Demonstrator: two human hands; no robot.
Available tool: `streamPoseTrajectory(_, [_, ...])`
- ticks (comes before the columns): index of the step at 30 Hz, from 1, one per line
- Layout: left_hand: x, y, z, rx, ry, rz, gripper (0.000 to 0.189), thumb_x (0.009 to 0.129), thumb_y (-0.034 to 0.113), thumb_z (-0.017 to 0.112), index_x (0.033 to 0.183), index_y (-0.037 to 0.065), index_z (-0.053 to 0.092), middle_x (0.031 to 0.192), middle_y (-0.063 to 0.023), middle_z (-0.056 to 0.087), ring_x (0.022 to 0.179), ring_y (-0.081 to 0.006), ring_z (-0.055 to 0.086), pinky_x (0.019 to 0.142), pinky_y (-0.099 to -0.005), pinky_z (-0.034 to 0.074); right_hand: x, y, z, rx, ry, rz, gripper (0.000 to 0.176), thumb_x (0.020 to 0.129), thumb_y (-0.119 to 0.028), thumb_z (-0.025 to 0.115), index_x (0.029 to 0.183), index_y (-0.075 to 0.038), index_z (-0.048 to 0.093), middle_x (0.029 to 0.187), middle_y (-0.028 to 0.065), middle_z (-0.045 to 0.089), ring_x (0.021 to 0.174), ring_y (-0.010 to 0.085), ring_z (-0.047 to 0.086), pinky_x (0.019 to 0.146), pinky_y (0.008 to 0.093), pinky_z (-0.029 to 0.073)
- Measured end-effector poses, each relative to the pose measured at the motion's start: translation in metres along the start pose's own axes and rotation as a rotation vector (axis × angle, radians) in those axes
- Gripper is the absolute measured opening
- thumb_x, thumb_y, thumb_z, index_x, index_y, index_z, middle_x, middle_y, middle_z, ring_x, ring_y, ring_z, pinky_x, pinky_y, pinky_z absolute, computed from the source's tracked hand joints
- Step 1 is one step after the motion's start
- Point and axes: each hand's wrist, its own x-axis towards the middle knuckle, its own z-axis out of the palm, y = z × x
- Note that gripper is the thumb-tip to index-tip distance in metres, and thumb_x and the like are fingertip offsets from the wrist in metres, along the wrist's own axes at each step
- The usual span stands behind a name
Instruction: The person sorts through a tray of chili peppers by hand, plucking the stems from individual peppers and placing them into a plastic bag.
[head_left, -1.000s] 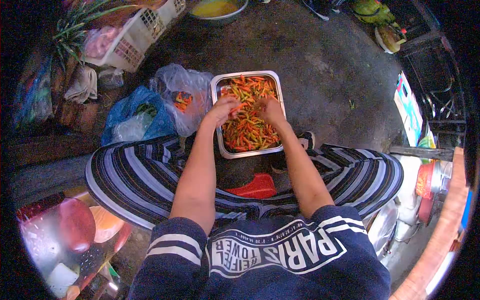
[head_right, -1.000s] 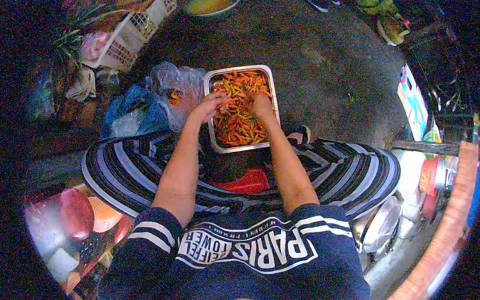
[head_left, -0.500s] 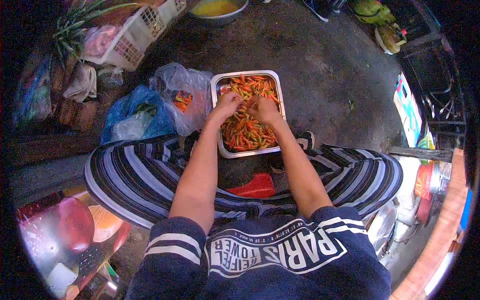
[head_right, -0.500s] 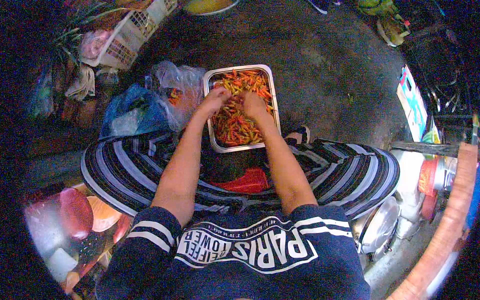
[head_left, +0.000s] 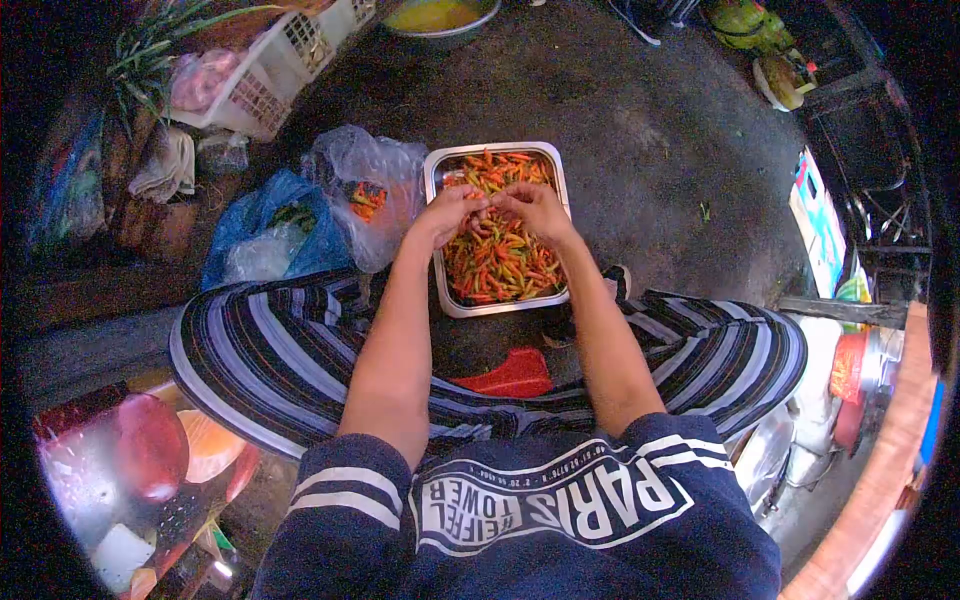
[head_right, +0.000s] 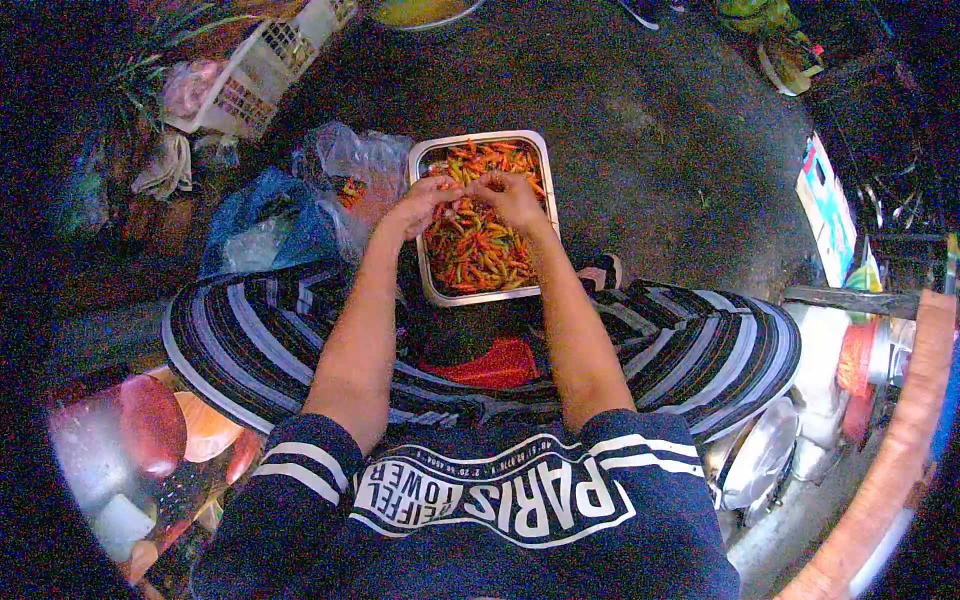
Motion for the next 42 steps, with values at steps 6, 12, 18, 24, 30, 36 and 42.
streamPoseTrajectory(6, [-0.005,0.006,-0.007,-0.354,-0.258,-0.089,0.011,0.081,0.013,0.059,0.085,0.005,0.053,0.071,-0.0004,0.052,0.059,-0.0096,0.047,0.056,-0.0229,0.04,0.006,0.013,-0.006,0.389,-0.16,0.106,0.013,0.081,-0.016,0.06,0.087,-0.004,0.062,0.081,-0.0002,0.061,0.073,0.0101,0.056,0.067,0.0242,0.045])
streamPoseTrajectory(12, [-0.008,0.001,-0.009,-0.419,-0.094,-0.009,0.009,0.082,0.013,0.057,0.083,0.005,0.052,0.068,-0.0017,0.049,0.057,-0.0095,0.044,0.055,-0.0214,0.038,0.025,0.07,-0.003,0.192,-0.111,0.071,0.012,0.079,-0.011,0.061,0.088,-0.004,0.059,0.084,0.0033,0.061,0.078,0.014,0.058,0.071,0.0271,0.047])
streamPoseTrajectory(18, [-0.009,-0.01,-0.025,-0.286,0.175,0.004,0.007,0.083,0.012,0.054,0.084,0.005,0.052,0.062,-0.001,0.048,0.051,-0.0096,0.044,0.045,-0.0226,0.035,0.017,0.077,0.029,-0.619,0.228,-0.185,0.016,0.069,-0.011,0.063,0.082,-0.002,0.061,0.077,0.0155,0.061,0.074,0.0286,0.06,0.065,0.0363,0.047])
streamPoseTrajectory(24, [0.001,-0.03,-0.022,0.0,0.315,0.058,0.008,0.085,0.014,0.051,0.084,0.007,0.05,0.066,-0.0027,0.054,0.047,-0.0104,0.047,0.041,-0.0246,0.037,0.004,0.046,0.037,-0.777,0.201,-0.083,0.013,0.069,-0.012,0.062,0.08,-0.006,0.063,0.074,0.0179,0.059,0.069,0.034,0.058,0.064,0.0414,0.046])
streamPoseTrajectory(30, [0.02,-0.028,-0.007,0.462,0.301,0.079,0.015,0.082,0.021,0.057,0.087,0.007,0.056,0.074,0.0007,0.056,0.054,-0.0086,0.047,0.044,-0.0234,0.038,0.016,0.019,0.005,-0.539,0.023,-0.212,0.018,0.076,-0.01,0.06,0.09,-0.001,0.064,0.076,0.0113,0.064,0.066,0.0154,0.061,0.062,0.0291,0.047])
streamPoseTrajectory(36, [0.005,-0.004,0.009,0.328,0.154,-0.001,0.012,0.081,0.015,0.059,0.089,0.007,0.055,0.062,-0.0003,0.054,0.049,-0.0069,0.046,0.042,-0.0213,0.034,0.023,0.036,-0.005,-0.158,0.027,-0.12,0.018,0.08,-0.014,0.06,0.086,0.003,0.062,0.076,0.0068,0.063,0.065,0.0131,0.059,0.061,0.0256,0.047])
streamPoseTrajectory(42, [0.004,-0.009,0.012,0.138,0.142,0.013,0.015,0.08,0.014,0.06,0.093,0.007,0.055,0.066,0.0005,0.055,0.049,-0.0055,0.043,0.043,-0.0189,0.032,0.014,0.026,-0.011,0.276,-0.029,0.186,0.013,0.079,-0.012,0.062,0.089,-0.003,0.061,0.081,0.003,0.062,0.072,0.0108,0.057,0.068,0.0226,0.046])
